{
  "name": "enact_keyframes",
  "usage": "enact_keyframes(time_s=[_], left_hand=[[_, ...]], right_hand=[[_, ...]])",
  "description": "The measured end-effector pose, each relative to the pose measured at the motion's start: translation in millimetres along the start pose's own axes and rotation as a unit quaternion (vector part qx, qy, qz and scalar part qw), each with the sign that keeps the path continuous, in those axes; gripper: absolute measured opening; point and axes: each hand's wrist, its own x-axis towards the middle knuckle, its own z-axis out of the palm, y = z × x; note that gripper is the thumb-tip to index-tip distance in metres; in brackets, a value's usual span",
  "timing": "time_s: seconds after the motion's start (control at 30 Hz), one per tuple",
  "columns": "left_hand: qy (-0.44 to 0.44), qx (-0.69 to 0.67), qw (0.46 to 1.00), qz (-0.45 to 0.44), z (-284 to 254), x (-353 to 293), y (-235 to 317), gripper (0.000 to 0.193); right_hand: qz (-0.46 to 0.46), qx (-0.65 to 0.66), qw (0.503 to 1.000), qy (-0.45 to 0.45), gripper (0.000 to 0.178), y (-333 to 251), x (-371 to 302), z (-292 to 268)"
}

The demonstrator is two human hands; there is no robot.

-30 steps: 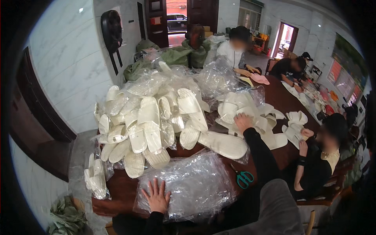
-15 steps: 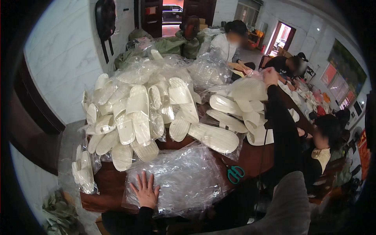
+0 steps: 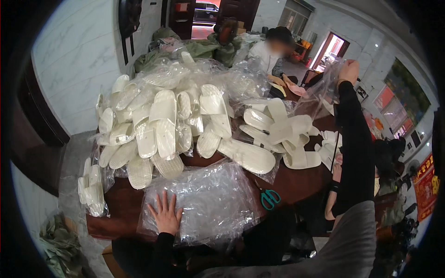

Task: Packing white hotel slippers into a large plastic bag.

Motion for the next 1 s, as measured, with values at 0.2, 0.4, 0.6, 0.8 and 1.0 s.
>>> enact_keyframes(time_s=[0.2,0.4,0.6,0.8,1.0], left_hand=[[0.013,-0.010,1.000,0.001,10,-9,-7,0.061],[0.037,-0.022,0.999,0.012,15,-8,-10,0.059],[0.043,-0.020,0.999,0.013,16,-5,-10,0.061],[0.010,-0.005,1.000,0.018,15,-4,-9,0.062],[0.027,-0.008,0.999,0.025,16,-11,-11,0.064]], right_hand=[[-0.102,-0.049,0.985,-0.128,0.022,-48,-47,-69],[-0.300,0.019,0.878,-0.372,0.018,-87,-214,-180],[-0.194,0.132,0.785,-0.574,0.020,-163,-386,-299],[-0.165,0.181,0.715,-0.655,0.020,-212,-531,-298],[0.222,0.386,0.483,-0.754,0.019,-228,-539,-292]])
